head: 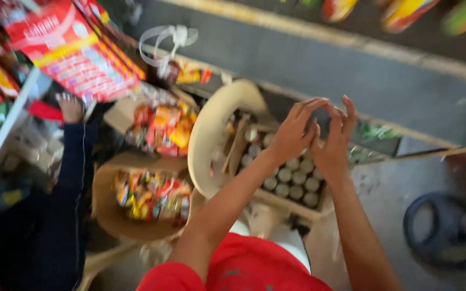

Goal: Stock canned goods onto the shelves from a cardboard box.

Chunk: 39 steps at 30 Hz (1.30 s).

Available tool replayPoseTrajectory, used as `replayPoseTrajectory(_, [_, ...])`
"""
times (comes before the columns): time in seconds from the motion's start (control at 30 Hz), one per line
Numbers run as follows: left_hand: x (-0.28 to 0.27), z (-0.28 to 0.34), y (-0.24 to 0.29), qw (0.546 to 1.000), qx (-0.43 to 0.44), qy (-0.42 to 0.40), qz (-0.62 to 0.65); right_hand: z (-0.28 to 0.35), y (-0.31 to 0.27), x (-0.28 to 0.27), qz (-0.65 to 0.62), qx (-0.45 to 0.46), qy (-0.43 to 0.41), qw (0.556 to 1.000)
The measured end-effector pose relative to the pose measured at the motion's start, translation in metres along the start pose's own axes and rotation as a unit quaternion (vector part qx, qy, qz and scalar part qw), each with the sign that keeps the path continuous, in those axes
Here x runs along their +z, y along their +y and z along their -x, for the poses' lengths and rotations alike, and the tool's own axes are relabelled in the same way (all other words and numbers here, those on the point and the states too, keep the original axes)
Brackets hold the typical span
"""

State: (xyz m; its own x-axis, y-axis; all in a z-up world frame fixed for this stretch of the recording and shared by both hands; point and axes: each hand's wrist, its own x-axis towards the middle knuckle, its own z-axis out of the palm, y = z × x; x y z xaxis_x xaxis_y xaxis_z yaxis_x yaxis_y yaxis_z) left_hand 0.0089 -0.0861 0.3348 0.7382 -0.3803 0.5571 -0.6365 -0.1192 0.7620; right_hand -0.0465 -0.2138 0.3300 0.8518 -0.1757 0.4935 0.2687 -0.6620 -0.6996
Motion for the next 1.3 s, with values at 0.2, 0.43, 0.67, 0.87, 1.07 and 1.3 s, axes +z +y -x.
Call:
replayPoseTrajectory(0.2, [-0.004, -0.098, 0.111, 0.987, 0.135, 0.057, 0.060, -0.079, -0.081, -0.099, -0.033, -0.104, 0.119, 0.987])
replayPoseTrajectory(0.43, [0.012, -0.217, 0.231, 0.943, 0.292, 0.119, 0.104, -0.173, -0.147, -0.241, 0.103, -0.259, 0.251, 0.927])
replayPoseTrajectory(0.67, [0.048, -0.334, 0.277, 0.932, 0.353, 0.080, 0.025, -0.276, -0.131, -0.332, 0.101, -0.274, 0.275, 0.916])
replayPoseTrajectory(0.87, [0.092, -0.378, 0.238, 0.932, 0.295, 0.128, -0.165, -0.334, -0.090, -0.352, 0.265, -0.071, 0.184, 0.944])
replayPoseTrajectory(1.07, [0.099, -0.369, 0.239, 0.938, 0.161, 0.109, -0.287, -0.378, -0.032, -0.352, 0.086, -0.001, 0.028, 0.996])
replayPoseTrajectory(1.3, [0.096, -0.371, 0.246, 0.930, 0.178, 0.119, -0.301, -0.391, -0.003, -0.347, 0.124, -0.018, 0.045, 0.991])
